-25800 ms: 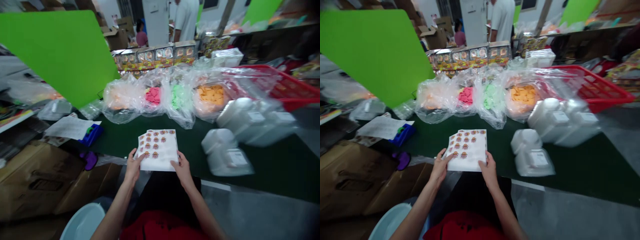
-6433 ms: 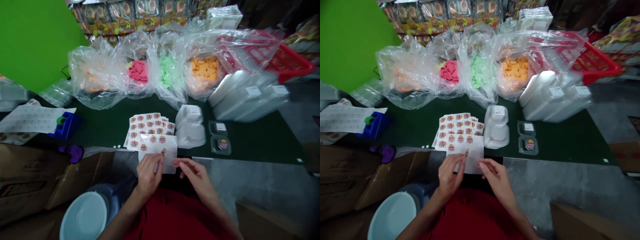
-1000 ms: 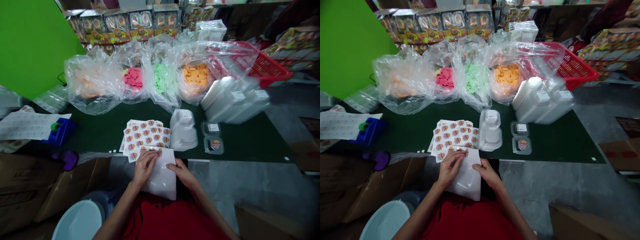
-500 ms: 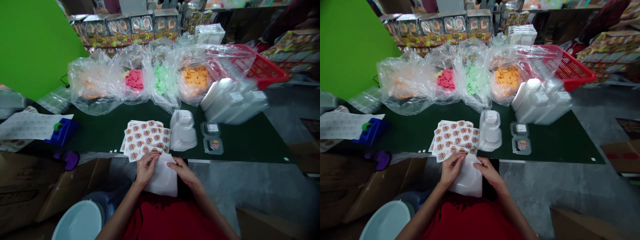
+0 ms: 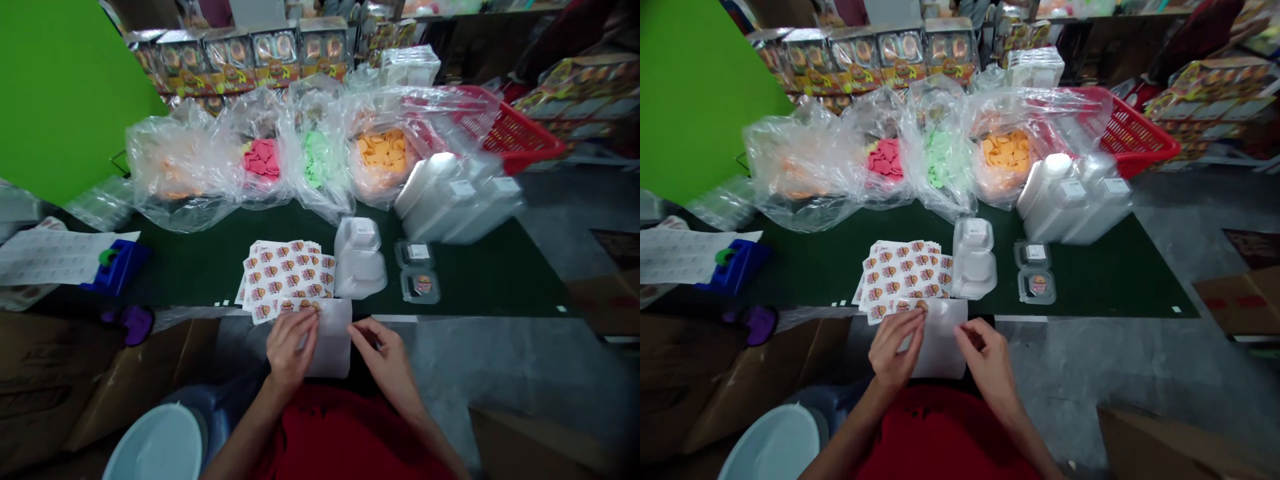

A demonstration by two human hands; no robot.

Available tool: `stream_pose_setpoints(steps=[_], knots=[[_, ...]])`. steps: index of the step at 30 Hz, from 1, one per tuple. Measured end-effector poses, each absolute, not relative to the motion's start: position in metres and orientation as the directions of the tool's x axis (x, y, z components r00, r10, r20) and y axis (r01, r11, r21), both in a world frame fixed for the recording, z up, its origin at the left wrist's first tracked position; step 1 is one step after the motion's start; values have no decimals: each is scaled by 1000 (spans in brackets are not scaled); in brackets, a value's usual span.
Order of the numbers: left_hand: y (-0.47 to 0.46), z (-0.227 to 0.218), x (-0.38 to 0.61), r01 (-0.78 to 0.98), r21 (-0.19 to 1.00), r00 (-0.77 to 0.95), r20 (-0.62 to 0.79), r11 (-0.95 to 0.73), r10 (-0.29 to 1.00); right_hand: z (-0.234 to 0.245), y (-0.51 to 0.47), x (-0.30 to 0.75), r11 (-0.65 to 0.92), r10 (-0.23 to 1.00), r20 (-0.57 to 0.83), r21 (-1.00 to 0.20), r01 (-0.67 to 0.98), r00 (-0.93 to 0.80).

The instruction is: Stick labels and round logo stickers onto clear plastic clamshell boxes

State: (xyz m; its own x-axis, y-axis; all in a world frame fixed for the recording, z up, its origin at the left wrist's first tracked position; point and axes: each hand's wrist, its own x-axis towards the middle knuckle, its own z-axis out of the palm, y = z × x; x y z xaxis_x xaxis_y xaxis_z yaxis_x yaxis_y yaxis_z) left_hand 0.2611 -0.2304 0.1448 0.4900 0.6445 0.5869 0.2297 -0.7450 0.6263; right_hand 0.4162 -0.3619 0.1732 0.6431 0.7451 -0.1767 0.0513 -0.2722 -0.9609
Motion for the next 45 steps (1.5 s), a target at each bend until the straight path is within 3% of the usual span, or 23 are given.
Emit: stream_pose_setpoints(steps=[3, 6, 9, 13, 15, 21, 25, 29, 37, 45], knots=[[-240, 141, 264, 180, 473, 611, 634, -863, 475, 177, -350, 406, -168, 791, -262, -962, -215, 552], [-242, 143, 265, 145, 421, 643, 648, -896, 408, 175, -339, 406, -128, 766, -290, -943, -306, 573], [-236, 160, 265, 122, 515, 671, 587, -848, 453, 177, -339, 413, -124, 764, -269, -953, -275, 586], [-220, 194, 274, 181, 725, 691, 387, -665, 610, 189, -346, 426, -112, 850, -177, -981, -158, 496], [-210, 209, 283, 176, 760, 763, 296, -625, 574, 194, -347, 431, -110, 893, -141, -989, -96, 428], [-190, 242, 311, 91, 772, 904, 201, -630, 378, 199, -347, 444, -82, 897, -96, -995, -53, 432], [-184, 260, 334, 74, 762, 841, 299, -643, 451, 200, -356, 457, -52, 815, -161, -977, -207, 557], [-175, 277, 369, 91, 791, 777, 323, -605, 541, 201, -372, 473, 5, 741, -150, -973, -229, 654], [-155, 281, 418, 135, 848, 895, 117, -512, 429, 196, -384, 483, 29, 688, -151, -972, -235, 710], [-147, 273, 422, 204, 890, 910, -18, -408, 415, 191, -383, 491, 55, 674, -121, -976, -212, 729]])
